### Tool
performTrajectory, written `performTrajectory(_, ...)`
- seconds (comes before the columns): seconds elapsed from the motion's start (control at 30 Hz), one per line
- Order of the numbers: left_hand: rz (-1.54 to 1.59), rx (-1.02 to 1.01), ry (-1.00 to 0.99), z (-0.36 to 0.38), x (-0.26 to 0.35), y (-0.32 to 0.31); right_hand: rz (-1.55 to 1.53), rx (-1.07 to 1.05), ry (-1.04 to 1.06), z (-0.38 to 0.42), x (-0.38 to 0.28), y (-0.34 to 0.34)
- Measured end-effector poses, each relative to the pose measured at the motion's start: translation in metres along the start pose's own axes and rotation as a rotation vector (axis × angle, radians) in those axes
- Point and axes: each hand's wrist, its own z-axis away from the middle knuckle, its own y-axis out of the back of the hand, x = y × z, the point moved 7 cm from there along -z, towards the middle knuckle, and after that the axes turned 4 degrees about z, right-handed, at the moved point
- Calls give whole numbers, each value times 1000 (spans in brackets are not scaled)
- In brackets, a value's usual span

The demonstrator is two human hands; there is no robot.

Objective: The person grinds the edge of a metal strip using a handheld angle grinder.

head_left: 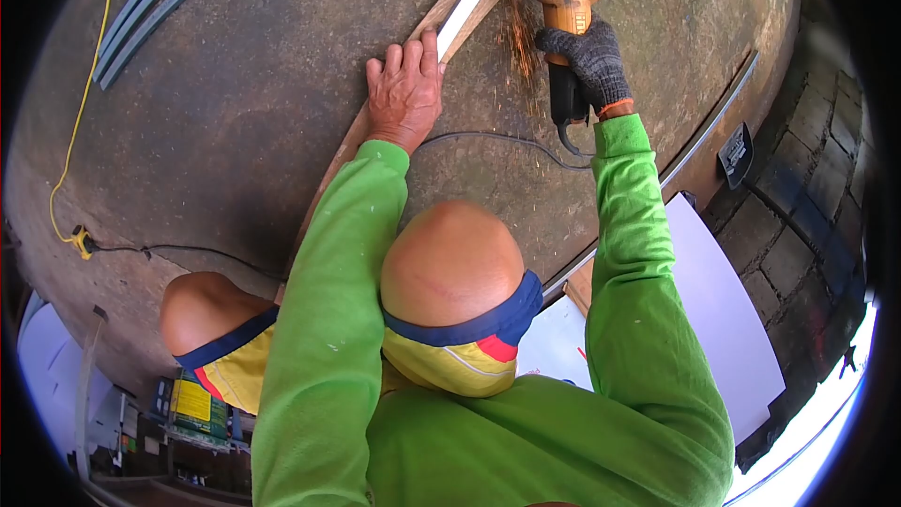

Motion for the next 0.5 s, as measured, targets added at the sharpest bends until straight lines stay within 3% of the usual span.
performTrajectory(0.5, -12, 7, -9, 1, 0, 0, 21, 0, -3, 5, -8, -2)
